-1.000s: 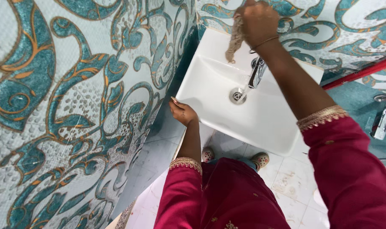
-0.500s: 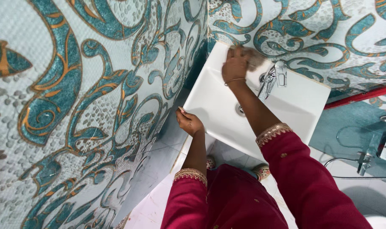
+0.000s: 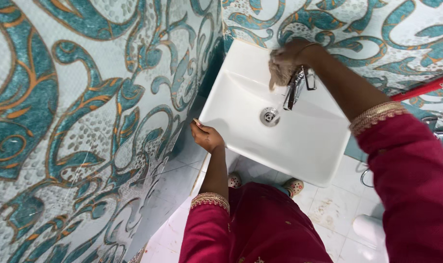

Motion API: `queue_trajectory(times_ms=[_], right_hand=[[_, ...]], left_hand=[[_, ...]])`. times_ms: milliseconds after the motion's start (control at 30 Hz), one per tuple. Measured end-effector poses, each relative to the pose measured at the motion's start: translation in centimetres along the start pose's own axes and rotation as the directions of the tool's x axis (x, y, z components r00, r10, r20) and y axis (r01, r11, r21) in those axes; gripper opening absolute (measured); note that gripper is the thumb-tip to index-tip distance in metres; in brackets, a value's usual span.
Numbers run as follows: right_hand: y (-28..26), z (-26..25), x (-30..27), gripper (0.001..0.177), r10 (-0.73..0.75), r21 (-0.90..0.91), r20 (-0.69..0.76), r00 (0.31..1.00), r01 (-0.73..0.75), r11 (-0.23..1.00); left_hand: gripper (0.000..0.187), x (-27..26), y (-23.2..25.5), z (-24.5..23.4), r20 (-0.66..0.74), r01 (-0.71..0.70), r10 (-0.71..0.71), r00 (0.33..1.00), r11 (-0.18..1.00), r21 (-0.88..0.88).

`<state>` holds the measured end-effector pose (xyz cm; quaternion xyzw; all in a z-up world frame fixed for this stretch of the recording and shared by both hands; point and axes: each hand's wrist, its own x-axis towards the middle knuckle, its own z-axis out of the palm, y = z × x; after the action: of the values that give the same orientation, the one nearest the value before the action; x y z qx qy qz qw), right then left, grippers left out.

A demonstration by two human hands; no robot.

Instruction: The person cleans a sink and faucet by hand using a cloth, scrubbing the basin and the fixture to remove a red substance.

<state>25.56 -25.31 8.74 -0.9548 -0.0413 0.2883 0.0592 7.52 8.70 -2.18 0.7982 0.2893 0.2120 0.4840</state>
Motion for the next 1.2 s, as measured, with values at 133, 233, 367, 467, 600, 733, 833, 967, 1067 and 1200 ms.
queue_trajectory(times_ms=[133, 233, 367, 467, 600, 733, 833, 967, 1067, 1200], right_hand=[[4.6, 0.2, -4.9, 0.076, 0.31, 0.41, 0.252, 0.917, -0.391, 0.824], [7.8, 2.6, -8.5, 0.069, 0.289, 0.514, -0.022, 0.957, -0.237, 0.824], [8.4, 7.7, -13.9, 0.054, 0.308, 0.349, -0.14, 0.941, -0.245, 0.905], [6.1, 11.9, -18.6, 0.039, 0.286, 0.258, -0.578, 0.764, -0.161, 0.953], [3.1, 13.3, -21.2, 0.027, 0.089, 0.092, -0.857, 0.508, -0.019, 0.996], [-0.2, 13.6, -17.8, 0.066, 0.133, 0.223, -0.813, 0.567, 0.091, 0.971], [-2.7, 15.4, -15.7, 0.06, 0.097, 0.074, -0.92, 0.379, -0.076, 0.994], [-7.5, 17.8, -14.6, 0.055, 0.344, 0.326, -0.884, 0.317, -0.11, 0.939], [-9.7, 18.6, -14.2, 0.061, 0.36, 0.363, -0.902, 0.238, -0.033, 0.931], [-10.2, 19.6, -14.0, 0.051, 0.305, 0.336, -0.914, 0.269, 0.08, 0.938]], left_hand=[[0.027, 0.3, -1.1, 0.6, -0.039, -0.087, 0.087, 0.995, 0.996, -0.021], [0.027, 0.2, -1.9, 0.7, -0.033, -0.094, 0.094, 0.995, 0.996, -0.006], [0.025, 0.4, -1.3, 0.7, -0.018, -0.011, 0.011, 1.0, 1.0, 0.0], [0.027, 0.4, -1.0, 0.4, -0.006, 0.006, -0.006, 1.0, 1.0, 0.0], [0.033, 0.5, -0.8, 0.4, 0.001, -0.023, 0.023, 1.0, 0.999, 0.025], [0.034, 0.5, -0.4, 0.3, 0.009, 0.023, -0.023, 1.0, 0.999, 0.028], [0.034, 0.3, -0.3, 0.1, 0.027, 0.055, -0.057, 0.998, 0.997, 0.054], [0.034, 0.3, -0.2, 0.1, 0.021, 0.054, -0.055, 0.998, 0.998, 0.024], [0.034, 0.3, -0.6, 0.4, 0.003, 0.008, -0.008, 1.0, 1.0, 0.023], [0.032, 0.3, -0.4, 0.4, -0.024, -0.017, 0.018, 1.0, 0.999, 0.048]])
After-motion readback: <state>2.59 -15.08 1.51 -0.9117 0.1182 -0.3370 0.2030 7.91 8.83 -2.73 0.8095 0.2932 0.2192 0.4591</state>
